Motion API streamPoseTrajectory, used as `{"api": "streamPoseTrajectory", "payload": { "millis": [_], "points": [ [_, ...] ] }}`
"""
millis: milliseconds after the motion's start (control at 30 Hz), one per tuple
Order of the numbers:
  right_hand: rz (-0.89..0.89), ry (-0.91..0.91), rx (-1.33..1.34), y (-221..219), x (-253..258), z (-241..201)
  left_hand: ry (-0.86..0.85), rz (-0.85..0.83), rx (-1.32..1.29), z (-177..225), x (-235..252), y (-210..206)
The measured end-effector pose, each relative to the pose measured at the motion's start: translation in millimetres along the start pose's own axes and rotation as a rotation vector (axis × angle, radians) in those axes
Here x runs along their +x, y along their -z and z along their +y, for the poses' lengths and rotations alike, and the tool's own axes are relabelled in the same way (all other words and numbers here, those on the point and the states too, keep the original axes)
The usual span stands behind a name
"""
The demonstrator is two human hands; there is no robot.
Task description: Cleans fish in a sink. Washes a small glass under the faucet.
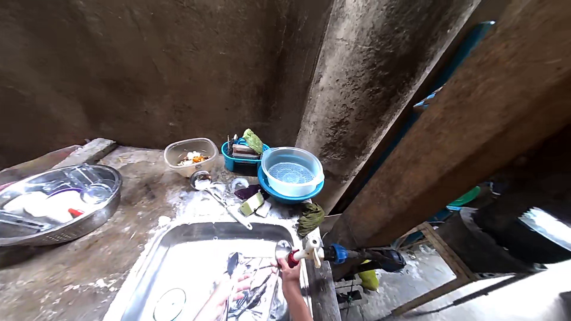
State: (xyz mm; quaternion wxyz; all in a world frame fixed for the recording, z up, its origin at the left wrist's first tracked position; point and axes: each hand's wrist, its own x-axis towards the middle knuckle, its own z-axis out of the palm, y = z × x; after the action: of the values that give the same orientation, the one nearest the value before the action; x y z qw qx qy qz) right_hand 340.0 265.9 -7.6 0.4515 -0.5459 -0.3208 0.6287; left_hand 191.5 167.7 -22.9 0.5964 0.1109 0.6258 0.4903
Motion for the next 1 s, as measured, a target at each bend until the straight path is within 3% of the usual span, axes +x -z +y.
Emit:
{"api": "streamPoseTrajectory", "payload": {
  "millis": [100, 300, 400, 600, 700, 733, 867, 1000],
  "points": [
    [0.039, -0.227, 0.101, 10.7, -13.2, 6.7, 0.138, -0.115, 0.068, -10.0, 5.6, -16.3],
    [0.016, -0.395, 0.251, 23.7, -42.5, 20.3, 0.23, -0.168, 0.057, -19.8, 5.4, -27.7],
    [-0.013, -0.37, 0.236, 26.1, -50.1, 15.3, 0.227, -0.132, 0.034, -20.4, 7.2, -20.4],
    [-0.03, -0.137, 0.159, 18.6, -27.8, 7.6, 0.194, -0.07, -0.019, -14.8, 6.7, -7.8],
    [-0.097, -0.165, 0.431, 5.3, -16.5, -2.8, 0.194, -0.085, -0.017, -12.3, 5.4, -5.8],
    [-0.185, -0.171, 0.581, 3.3, -10.1, -0.9, 0.195, -0.082, -0.017, -13.0, 5.9, -5.8],
    [-0.813, -0.13, 1.072, 2.2, 14.1, 24.3, 0.17, -0.11, 0.035, -16.6, 1.1, -6.1],
    [-1.06, -0.218, 1.153, -0.9, 26.1, 29.7, 0.185, -0.186, 0.105, -21.9, -6.7, -0.8]
  ]
}}
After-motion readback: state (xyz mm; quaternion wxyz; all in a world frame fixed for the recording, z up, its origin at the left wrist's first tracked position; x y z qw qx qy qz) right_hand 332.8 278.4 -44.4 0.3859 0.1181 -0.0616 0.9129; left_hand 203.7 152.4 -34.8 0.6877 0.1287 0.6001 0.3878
